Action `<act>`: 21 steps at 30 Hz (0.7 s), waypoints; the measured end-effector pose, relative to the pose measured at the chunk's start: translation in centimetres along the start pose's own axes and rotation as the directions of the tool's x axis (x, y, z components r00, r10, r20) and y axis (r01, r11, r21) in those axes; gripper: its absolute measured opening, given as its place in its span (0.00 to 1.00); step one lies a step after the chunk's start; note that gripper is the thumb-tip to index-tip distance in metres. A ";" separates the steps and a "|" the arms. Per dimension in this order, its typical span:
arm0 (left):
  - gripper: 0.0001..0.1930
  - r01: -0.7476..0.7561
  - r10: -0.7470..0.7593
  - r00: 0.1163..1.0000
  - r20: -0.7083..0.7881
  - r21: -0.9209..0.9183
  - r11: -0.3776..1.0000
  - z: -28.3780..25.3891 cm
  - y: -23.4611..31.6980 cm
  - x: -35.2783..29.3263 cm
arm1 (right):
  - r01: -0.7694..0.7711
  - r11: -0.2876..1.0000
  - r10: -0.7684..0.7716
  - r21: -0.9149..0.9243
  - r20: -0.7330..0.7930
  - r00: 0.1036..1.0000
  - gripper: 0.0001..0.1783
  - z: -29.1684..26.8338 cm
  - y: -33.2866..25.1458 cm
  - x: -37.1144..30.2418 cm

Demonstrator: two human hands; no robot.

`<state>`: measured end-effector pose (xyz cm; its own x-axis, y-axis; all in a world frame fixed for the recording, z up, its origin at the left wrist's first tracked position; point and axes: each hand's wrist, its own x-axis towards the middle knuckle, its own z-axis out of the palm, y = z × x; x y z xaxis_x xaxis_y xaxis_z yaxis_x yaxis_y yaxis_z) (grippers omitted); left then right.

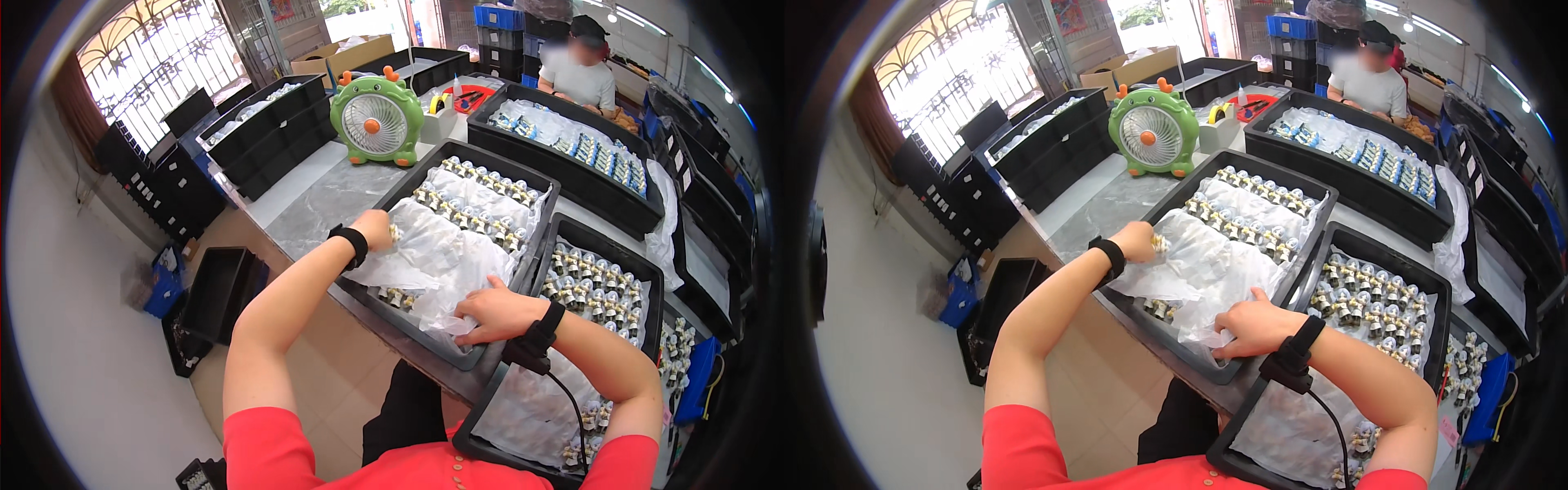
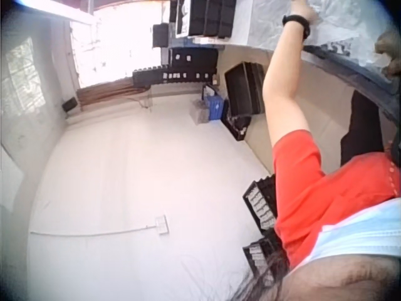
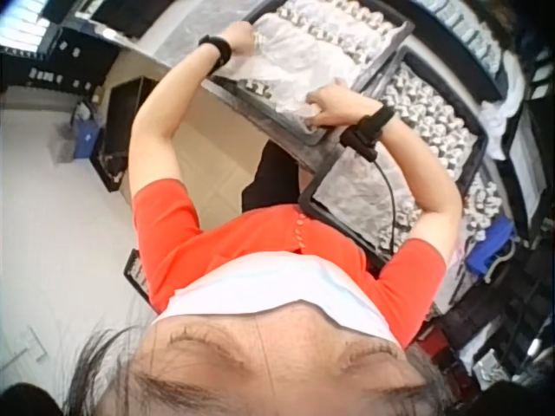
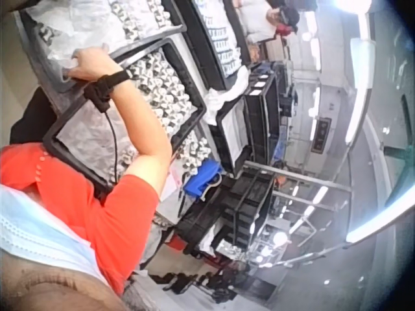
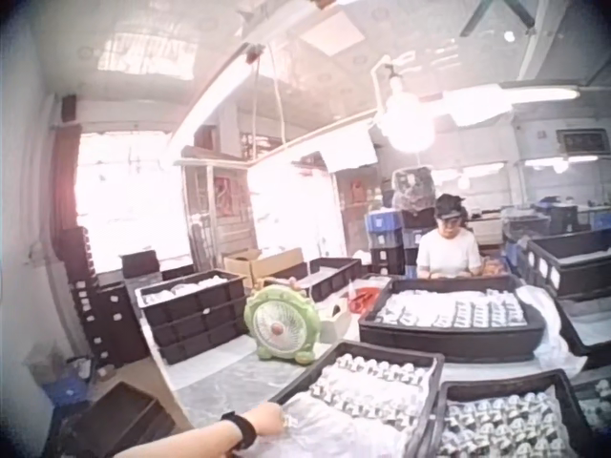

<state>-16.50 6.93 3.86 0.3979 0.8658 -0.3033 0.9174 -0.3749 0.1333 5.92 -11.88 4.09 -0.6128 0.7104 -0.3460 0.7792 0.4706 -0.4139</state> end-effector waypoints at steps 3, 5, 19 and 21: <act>0.14 -0.016 -0.022 0.955 -0.295 -0.127 0.992 0.6 -0.6 0.8 | -0.014 1.000 0.014 -0.010 -0.020 1.000 0.29 0.2 0.1 -0.1; 0.15 0.013 -0.065 0.954 -0.292 -0.178 0.984 0.6 -0.1 0.8 | -0.012 1.000 0.011 -0.015 -0.034 0.999 0.29 0.4 0.1 -0.2; 0.12 0.007 0.024 0.978 -0.209 0.147 0.989 1.1 1.0 -1.1 | -0.009 0.999 0.007 -0.052 -0.044 0.999 0.32 0.1 -0.4 -0.5; 0.11 -0.025 0.075 0.959 -0.275 0.179 0.983 1.9 0.5 -0.5 | -0.003 0.999 0.000 -0.051 -0.062 0.998 0.33 0.1 -0.4 -0.5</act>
<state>-16.22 5.71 2.27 0.4495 0.8930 -0.0217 0.8925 -0.4500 -0.0305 5.91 -12.45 4.33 -0.6036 0.7415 -0.2930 0.7868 0.4946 -0.3692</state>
